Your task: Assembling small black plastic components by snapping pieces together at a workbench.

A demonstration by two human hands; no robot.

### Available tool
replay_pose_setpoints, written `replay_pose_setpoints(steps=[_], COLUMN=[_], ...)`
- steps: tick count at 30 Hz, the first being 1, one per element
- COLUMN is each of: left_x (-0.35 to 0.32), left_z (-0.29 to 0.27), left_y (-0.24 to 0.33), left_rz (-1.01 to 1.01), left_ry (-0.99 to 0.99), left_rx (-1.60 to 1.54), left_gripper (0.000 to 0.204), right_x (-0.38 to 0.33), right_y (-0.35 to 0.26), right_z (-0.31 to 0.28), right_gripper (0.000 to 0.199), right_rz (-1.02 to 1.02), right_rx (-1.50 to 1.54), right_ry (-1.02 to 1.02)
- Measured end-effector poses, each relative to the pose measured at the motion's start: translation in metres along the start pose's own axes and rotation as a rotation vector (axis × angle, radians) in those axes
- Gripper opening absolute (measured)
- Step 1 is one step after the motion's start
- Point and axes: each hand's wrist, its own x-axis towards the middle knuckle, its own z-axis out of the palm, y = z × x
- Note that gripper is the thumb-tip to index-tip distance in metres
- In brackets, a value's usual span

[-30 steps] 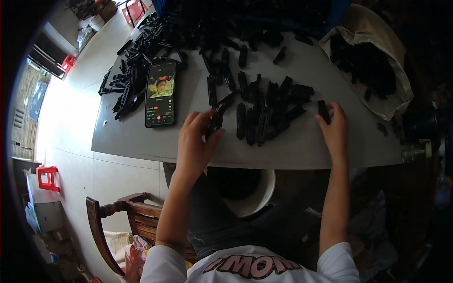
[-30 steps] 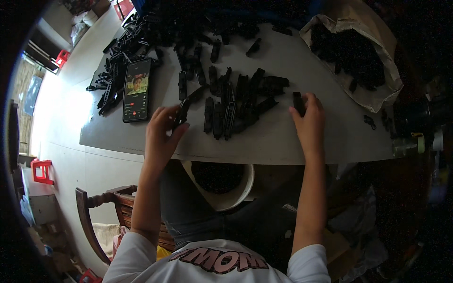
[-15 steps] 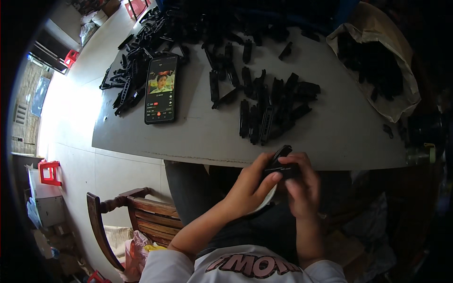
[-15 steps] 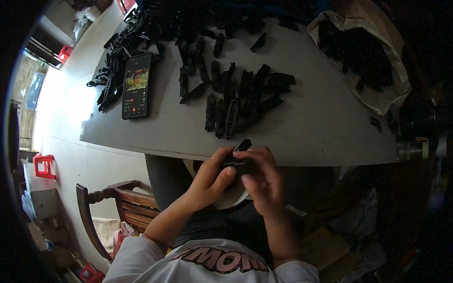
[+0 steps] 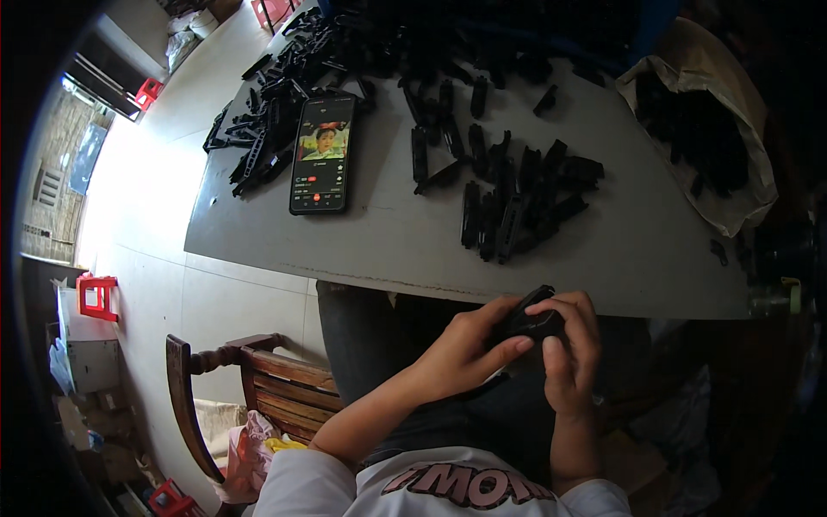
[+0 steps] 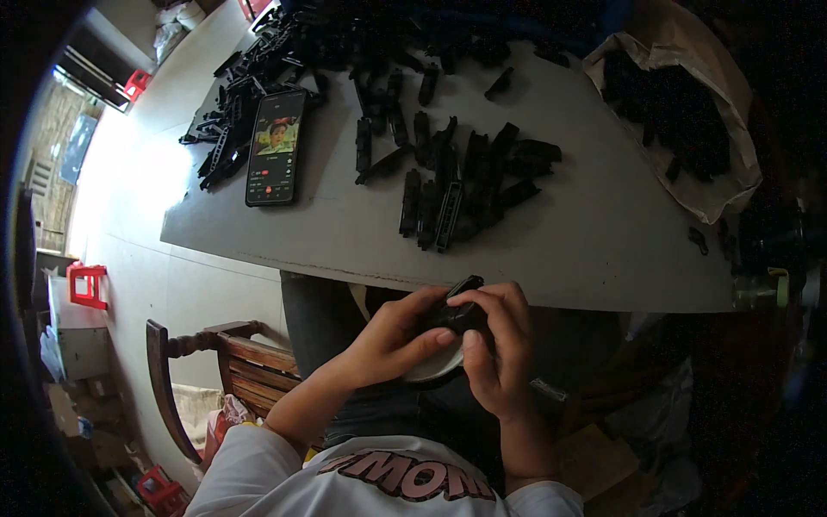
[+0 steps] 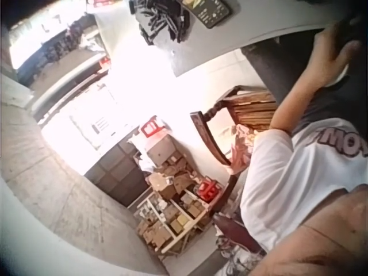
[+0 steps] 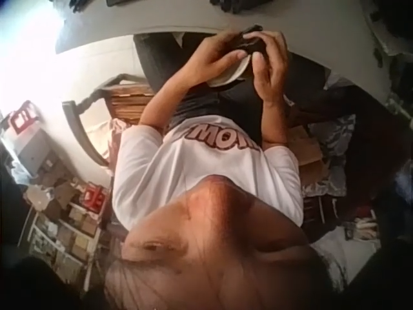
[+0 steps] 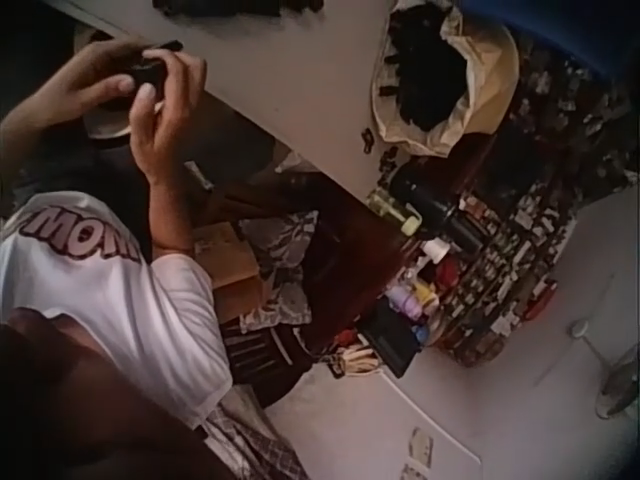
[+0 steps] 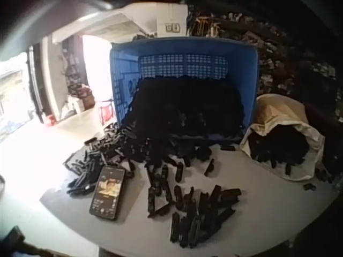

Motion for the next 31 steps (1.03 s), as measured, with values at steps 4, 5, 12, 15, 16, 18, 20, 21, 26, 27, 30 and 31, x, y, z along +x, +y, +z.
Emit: replay_pose_setpoints(steps=[4,5,12,15,16,18,20,21,26,27,30,31], left_x=[-0.003,-0.003,-0.003,0.003,0.008,0.025,0.046,0.052,0.054,0.052,0.044,0.042], left_z=[-0.001,-0.002,0.002,-0.009,-0.023,-0.046,-0.069,-0.074,-0.089,-0.092,-0.092,-0.091], left_y=[0.001,0.003,0.000,0.002,0.002,0.000,0.006,0.005,0.005,0.007,0.013,0.016], left_rz=[-0.021,-0.006,0.022,0.157,0.163,0.256,0.382,0.385,0.461,0.458,0.150,0.020], left_ry=[0.014,-0.015,0.010,-0.001,-0.077,0.096,0.245,0.246,0.100,0.101,-0.069,-0.106], left_rx=[-0.016,-0.049,0.092,0.374,0.529,0.662,1.061,1.062,1.420,1.420,1.410,1.353], left_gripper=[0.038,0.038,0.035,0.032,0.028,0.032,0.041,0.041,0.038,0.038,0.034,0.034], right_x=[0.000,0.001,-0.006,0.003,0.008,0.024,0.052,0.062,0.076,0.076,0.079,0.082], right_y=[0.000,0.000,0.017,0.025,0.032,0.047,0.054,0.055,0.067,0.064,0.063,0.062], right_z=[0.004,0.011,0.018,0.014,0.009,-0.009,-0.031,-0.030,-0.031,-0.034,-0.043,-0.046], right_gripper=[0.038,0.038,0.042,0.035,0.032,0.025,0.024,0.024,0.031,0.034,0.039,0.041], right_rz=[-0.106,-0.106,0.278,0.272,0.238,0.142,0.050,0.047,-0.184,-0.209,-0.111,-0.055], right_rx=[-0.180,-0.179,0.782,0.808,0.846,0.585,-0.199,-0.199,-0.854,-0.939,-0.953,-0.965], right_ry=[0.025,0.023,0.019,0.008,-0.009,0.200,0.178,0.180,0.072,0.057,0.011,-0.029])
